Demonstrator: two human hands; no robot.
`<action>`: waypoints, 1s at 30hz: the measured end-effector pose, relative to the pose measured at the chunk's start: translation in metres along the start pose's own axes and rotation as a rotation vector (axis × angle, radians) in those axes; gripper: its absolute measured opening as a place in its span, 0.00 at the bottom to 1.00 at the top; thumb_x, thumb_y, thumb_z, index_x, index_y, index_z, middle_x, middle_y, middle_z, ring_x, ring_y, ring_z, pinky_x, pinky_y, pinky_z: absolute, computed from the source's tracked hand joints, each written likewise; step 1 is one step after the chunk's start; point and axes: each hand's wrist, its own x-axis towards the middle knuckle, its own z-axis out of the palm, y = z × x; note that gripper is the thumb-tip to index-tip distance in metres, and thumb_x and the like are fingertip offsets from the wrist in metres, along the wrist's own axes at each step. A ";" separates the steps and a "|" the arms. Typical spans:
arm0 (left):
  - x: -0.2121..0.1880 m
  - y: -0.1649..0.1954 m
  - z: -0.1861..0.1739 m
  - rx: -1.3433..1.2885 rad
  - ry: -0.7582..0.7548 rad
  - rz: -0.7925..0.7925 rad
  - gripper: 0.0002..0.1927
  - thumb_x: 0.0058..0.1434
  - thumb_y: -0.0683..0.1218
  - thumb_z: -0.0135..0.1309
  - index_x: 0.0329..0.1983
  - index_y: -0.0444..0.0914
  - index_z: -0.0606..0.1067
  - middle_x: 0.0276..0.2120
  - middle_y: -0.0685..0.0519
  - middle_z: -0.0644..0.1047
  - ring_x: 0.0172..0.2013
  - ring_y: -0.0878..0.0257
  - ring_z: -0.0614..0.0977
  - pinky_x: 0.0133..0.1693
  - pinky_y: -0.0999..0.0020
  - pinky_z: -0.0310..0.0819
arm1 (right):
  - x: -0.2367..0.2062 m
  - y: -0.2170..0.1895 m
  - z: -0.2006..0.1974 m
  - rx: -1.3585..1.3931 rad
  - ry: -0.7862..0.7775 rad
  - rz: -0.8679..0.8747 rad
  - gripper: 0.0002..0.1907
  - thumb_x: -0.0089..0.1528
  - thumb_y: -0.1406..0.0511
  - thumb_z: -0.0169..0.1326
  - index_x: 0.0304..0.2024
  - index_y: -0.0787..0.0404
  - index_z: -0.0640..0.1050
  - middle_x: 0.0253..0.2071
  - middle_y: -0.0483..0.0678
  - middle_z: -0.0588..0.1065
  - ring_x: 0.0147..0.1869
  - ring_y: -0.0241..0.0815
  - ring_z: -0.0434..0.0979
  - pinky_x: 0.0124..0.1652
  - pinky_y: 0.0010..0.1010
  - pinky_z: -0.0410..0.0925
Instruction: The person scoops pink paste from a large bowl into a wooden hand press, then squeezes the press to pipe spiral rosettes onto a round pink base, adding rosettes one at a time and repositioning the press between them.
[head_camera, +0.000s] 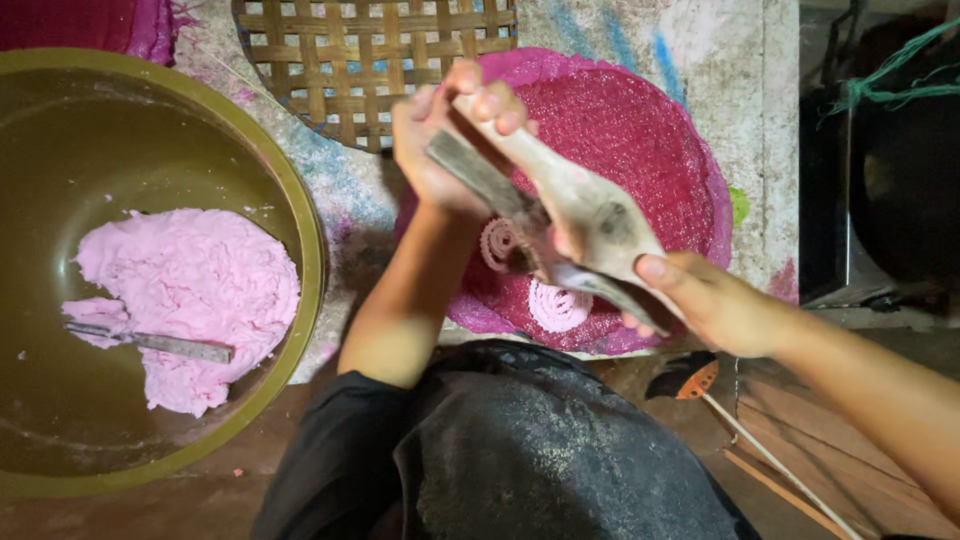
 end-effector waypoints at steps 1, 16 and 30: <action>0.004 -0.007 -0.002 -0.026 0.012 -0.013 0.16 0.68 0.59 0.40 0.44 0.43 0.68 0.35 0.56 0.70 0.40 0.59 0.74 0.51 0.55 0.73 | -0.003 -0.002 -0.005 -0.016 0.034 -0.015 0.40 0.64 0.38 0.35 0.33 0.63 0.82 0.26 0.48 0.79 0.30 0.40 0.77 0.34 0.33 0.70; -0.002 0.008 0.008 0.040 0.079 -0.013 0.17 0.68 0.59 0.39 0.43 0.42 0.68 0.32 0.56 0.69 0.38 0.59 0.74 0.44 0.58 0.73 | -0.002 0.000 0.013 -0.003 0.042 -0.071 0.41 0.66 0.39 0.34 0.30 0.64 0.83 0.23 0.49 0.78 0.28 0.40 0.77 0.33 0.32 0.70; 0.037 0.028 0.007 0.111 -0.082 -0.007 0.18 0.70 0.61 0.41 0.44 0.42 0.68 0.32 0.55 0.69 0.38 0.61 0.74 0.47 0.61 0.71 | 0.029 -0.011 0.000 -0.052 0.199 -0.214 0.37 0.67 0.40 0.37 0.35 0.66 0.79 0.28 0.47 0.78 0.31 0.38 0.78 0.35 0.31 0.72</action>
